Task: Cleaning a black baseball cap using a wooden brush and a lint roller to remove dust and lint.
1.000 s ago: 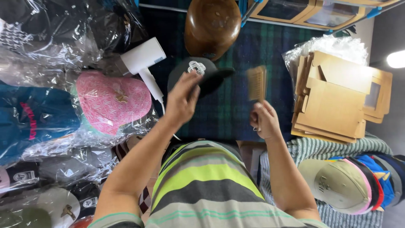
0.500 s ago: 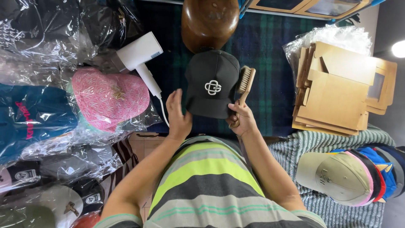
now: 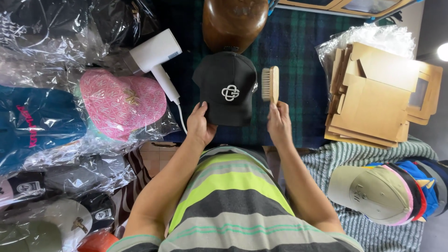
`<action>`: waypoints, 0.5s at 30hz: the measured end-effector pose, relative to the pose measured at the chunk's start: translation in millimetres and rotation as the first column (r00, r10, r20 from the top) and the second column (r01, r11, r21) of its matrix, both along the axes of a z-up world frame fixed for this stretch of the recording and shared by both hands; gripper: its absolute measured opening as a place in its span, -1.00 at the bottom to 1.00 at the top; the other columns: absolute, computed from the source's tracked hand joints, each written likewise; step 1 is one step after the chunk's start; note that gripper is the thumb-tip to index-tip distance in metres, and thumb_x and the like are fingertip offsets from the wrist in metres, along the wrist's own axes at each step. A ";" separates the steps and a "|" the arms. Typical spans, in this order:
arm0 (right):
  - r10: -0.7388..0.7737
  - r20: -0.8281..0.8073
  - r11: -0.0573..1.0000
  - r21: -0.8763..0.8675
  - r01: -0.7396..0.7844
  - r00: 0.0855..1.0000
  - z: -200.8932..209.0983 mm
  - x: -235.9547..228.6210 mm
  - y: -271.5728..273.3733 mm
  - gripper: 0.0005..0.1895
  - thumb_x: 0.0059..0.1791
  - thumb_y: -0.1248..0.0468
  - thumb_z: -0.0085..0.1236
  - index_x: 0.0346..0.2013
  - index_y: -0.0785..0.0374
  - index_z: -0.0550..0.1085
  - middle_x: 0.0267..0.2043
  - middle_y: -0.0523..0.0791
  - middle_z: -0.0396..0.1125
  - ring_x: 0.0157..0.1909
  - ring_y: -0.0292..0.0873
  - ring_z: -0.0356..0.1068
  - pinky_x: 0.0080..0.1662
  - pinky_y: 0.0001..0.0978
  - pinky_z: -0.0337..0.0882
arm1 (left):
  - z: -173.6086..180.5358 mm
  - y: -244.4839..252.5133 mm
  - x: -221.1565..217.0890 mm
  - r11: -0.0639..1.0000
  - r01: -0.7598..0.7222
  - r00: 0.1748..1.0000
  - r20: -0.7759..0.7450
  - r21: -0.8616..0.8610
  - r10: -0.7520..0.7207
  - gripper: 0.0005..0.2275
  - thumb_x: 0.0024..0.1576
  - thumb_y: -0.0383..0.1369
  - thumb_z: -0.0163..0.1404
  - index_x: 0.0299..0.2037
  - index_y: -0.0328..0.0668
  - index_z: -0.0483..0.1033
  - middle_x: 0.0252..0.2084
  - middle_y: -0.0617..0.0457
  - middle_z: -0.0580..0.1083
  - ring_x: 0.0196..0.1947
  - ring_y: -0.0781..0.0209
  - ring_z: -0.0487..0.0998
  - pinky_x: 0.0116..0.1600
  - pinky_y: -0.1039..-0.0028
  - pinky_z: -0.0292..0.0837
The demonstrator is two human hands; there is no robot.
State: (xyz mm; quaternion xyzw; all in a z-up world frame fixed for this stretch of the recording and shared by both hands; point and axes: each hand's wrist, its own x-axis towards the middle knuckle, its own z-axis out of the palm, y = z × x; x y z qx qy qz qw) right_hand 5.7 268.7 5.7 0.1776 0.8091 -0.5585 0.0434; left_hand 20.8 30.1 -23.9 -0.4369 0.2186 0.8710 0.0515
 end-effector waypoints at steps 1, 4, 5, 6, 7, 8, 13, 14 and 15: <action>0.005 0.000 1.000 -0.003 -0.005 1.000 13.0 6.0 -1.2 -0.61 0.14 -0.11 0.02 -0.04 0.14 0.42 -0.52 -0.09 0.31 -0.63 -0.18 0.36 -0.57 -0.39 0.25 | -2.7 -0.1 3.0 1.000 -0.005 1.000 0.000 -0.003 0.005 -0.63 0.29 -0.31 0.00 0.31 -0.04 0.33 0.16 -0.28 0.43 0.09 -0.17 0.56 0.16 0.03 0.56; 0.504 -0.237 0.834 0.386 -0.396 0.831 45.9 28.3 -12.3 -0.71 0.04 0.19 0.27 -0.03 0.31 0.56 -0.13 0.12 0.49 -0.04 0.21 0.50 -0.04 -0.03 0.50 | -26.0 2.9 14.5 0.998 0.017 0.998 0.059 -0.055 -0.014 -0.56 0.32 -0.30 -0.04 0.40 -0.05 0.19 0.22 -0.33 0.38 0.13 -0.19 0.53 0.20 0.02 0.53; 0.610 -0.231 0.771 0.393 -0.501 0.758 52.2 36.9 -23.9 -0.72 0.03 0.16 0.25 -0.02 0.21 0.58 -0.17 0.04 0.51 -0.12 0.14 0.53 -0.10 -0.08 0.52 | -43.5 3.9 21.2 1.000 -0.013 0.999 0.036 -0.015 0.014 -0.56 0.29 -0.34 0.00 0.38 -0.06 0.20 0.17 -0.28 0.40 0.08 -0.14 0.56 0.15 0.07 0.56; 0.708 -0.238 0.695 0.401 -0.597 0.665 57.3 38.3 -39.3 -0.73 0.03 0.13 0.23 -0.01 0.11 0.60 -0.22 -0.04 0.54 -0.19 0.06 0.55 -0.16 -0.14 0.55 | -60.5 0.6 20.5 0.999 -0.048 0.999 0.001 0.020 0.048 -0.56 0.27 -0.37 0.03 0.35 -0.08 0.21 0.12 -0.24 0.42 0.02 -0.10 0.59 0.11 0.13 0.58; 0.703 -0.241 0.699 0.407 -0.588 0.669 41.3 30.9 -23.5 -0.73 0.03 0.13 0.23 -0.01 0.11 0.60 -0.22 -0.04 0.54 -0.19 0.06 0.55 -0.16 -0.14 0.55 | -45.1 1.4 11.9 0.999 -0.040 0.999 -0.006 0.022 0.040 -0.56 0.27 -0.37 0.03 0.35 -0.08 0.21 0.12 -0.24 0.42 0.02 -0.10 0.59 0.11 0.13 0.58; 0.678 -0.216 0.708 0.447 -0.546 0.703 24.6 25.0 -10.2 -0.73 0.03 0.11 0.23 -0.05 0.14 0.59 -0.17 -0.04 0.54 -0.12 0.08 0.53 -0.13 -0.08 0.53 | -29.5 -0.8 7.9 0.997 -0.074 0.997 0.026 -0.011 0.075 -0.67 0.26 -0.35 0.03 0.22 -0.10 0.35 -0.02 -0.20 0.46 -0.08 -0.10 0.61 0.06 0.13 0.60; 0.605 -0.231 0.543 0.820 -0.182 0.762 8.4 15.2 37.8 -0.82 0.02 0.03 0.29 -0.20 0.00 0.58 -0.29 -0.23 0.50 -0.24 -0.15 0.53 -0.24 -0.30 0.52 | 5.6 -27.0 20.8 0.991 -0.134 0.987 0.094 0.005 0.133 -0.88 0.22 -0.29 0.08 -0.09 -0.03 0.59 -0.26 -0.10 0.56 -0.29 -0.01 0.67 -0.15 0.27 0.65; 0.582 -0.326 0.646 0.742 -0.180 0.745 15.6 12.8 28.8 -0.85 0.03 0.09 0.28 -0.21 0.04 0.55 -0.32 -0.18 0.48 -0.26 -0.07 0.51 -0.26 -0.25 0.51 | 14.2 -26.5 17.4 0.992 -0.125 0.986 0.110 0.017 0.122 -0.90 0.23 -0.31 0.05 -0.13 -0.06 0.58 -0.31 -0.10 0.55 -0.34 0.00 0.65 -0.20 0.31 0.65; 0.547 -0.416 0.737 0.650 -0.182 0.726 22.8 10.4 20.1 -0.88 0.04 0.15 0.26 -0.22 0.08 0.53 -0.34 -0.13 0.46 -0.27 0.01 0.49 -0.27 -0.19 0.50 | 22.8 -25.8 14.1 0.993 -0.116 0.986 0.126 0.029 0.111 -0.90 0.23 -0.32 0.03 -0.18 -0.08 0.58 -0.36 -0.11 0.53 -0.40 0.01 0.64 -0.26 0.34 0.65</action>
